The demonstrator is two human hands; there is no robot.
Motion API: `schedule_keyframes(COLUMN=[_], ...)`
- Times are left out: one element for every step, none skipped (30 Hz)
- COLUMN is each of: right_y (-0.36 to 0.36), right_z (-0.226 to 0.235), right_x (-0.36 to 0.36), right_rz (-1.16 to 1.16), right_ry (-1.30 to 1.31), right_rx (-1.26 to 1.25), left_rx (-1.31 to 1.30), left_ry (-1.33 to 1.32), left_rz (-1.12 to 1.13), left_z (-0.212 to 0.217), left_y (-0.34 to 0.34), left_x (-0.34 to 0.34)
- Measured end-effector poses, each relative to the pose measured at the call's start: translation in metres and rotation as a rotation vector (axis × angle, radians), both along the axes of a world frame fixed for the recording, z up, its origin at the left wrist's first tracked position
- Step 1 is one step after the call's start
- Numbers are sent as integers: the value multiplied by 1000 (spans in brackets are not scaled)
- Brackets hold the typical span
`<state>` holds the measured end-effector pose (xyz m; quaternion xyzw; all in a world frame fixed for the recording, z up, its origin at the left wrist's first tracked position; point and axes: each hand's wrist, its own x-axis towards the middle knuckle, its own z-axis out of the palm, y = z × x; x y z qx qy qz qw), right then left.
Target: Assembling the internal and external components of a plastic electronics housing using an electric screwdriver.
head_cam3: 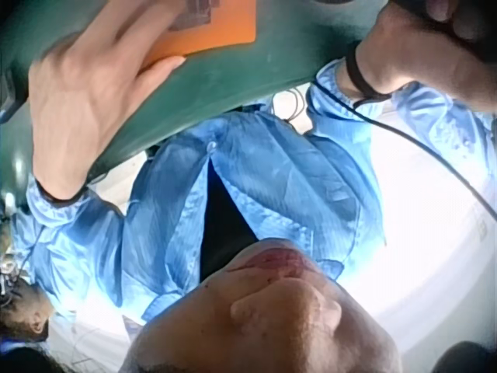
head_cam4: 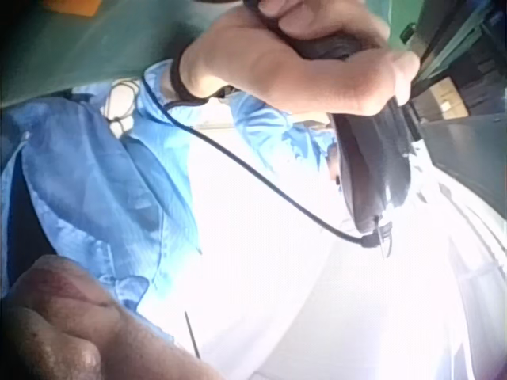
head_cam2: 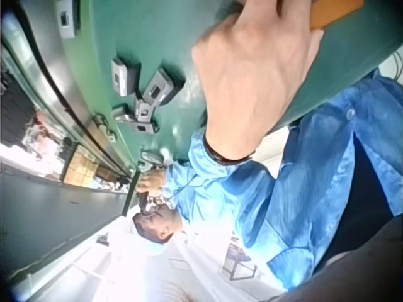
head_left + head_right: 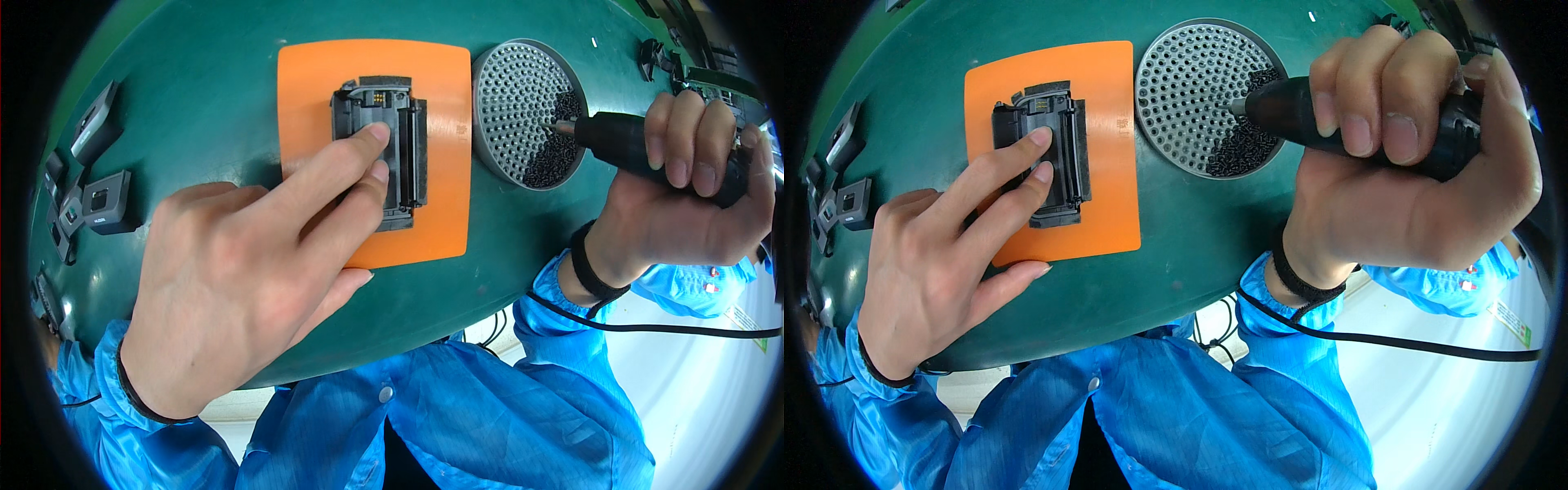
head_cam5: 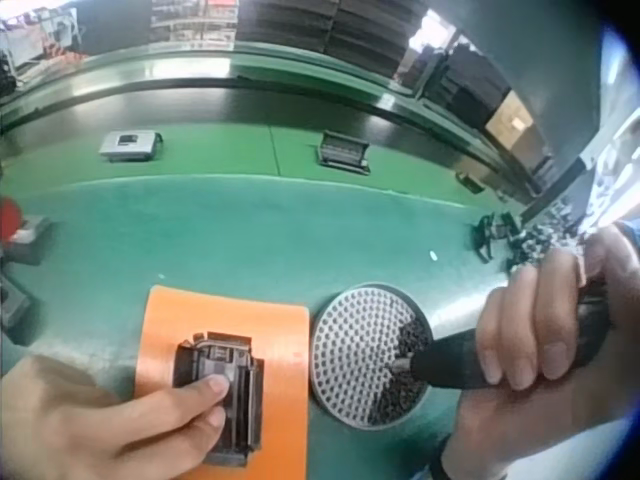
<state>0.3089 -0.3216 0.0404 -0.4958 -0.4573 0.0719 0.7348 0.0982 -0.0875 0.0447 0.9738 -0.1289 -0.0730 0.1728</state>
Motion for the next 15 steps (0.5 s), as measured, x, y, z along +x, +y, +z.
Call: schedule_keyframes(right_y=[0, 0, 2, 5, 7, 7, 7, 7, 8, 9, 11, 12, 13, 14, 13], right_z=[-1, -2, -1, -1, 0, -1, -1, -1, -2, -2, -2, -4, -6, -6, -7], right_x=[0, 0, -1, -2, -3, -1, 2, 4, 3, 1, 0, -1, -2, -2, -2], right_rz=[-30, -60, -61, -76, -91, -90, -50, -9, -6, -10, -15, -13, -52, -91, -90], right_ry=[-8, -15, -15, -21, -28, -27, -44, -60, -59, -20, 19, 20, -7, -33, -32], right_rx=[10, 19, 19, 10, 1, -2, -10, -18, -18, -5, 8, 8, 12, 17, 17], left_rx=[-5, -4, -4, -4, -5, -3, 0, -3, 1, 4, 5, 2, -1, 0, -2], left_ry=[2, 2, -6, -15, -14, -10, -6, -5, 1, 8, 9, 0, -8, -8, -9], left_rz=[1, 2, 2, 3, 4, 6, 9, 11, 5, -1, 2, 2, 1, 2, 1], left_z=[0, -1, -1, -1, -1, -2, -2, -2, -1, 0, -1, -2, -2, -2, -3], left_y=[0, 0, 0, 0, 0, 0, 1, 1, 2, 2, 3, 3, 2, 2, 2], left_x=[0, -1, -1, -1, -2, -2, -2, -1, -1, -1, -2, -3, -3, -3, -3])
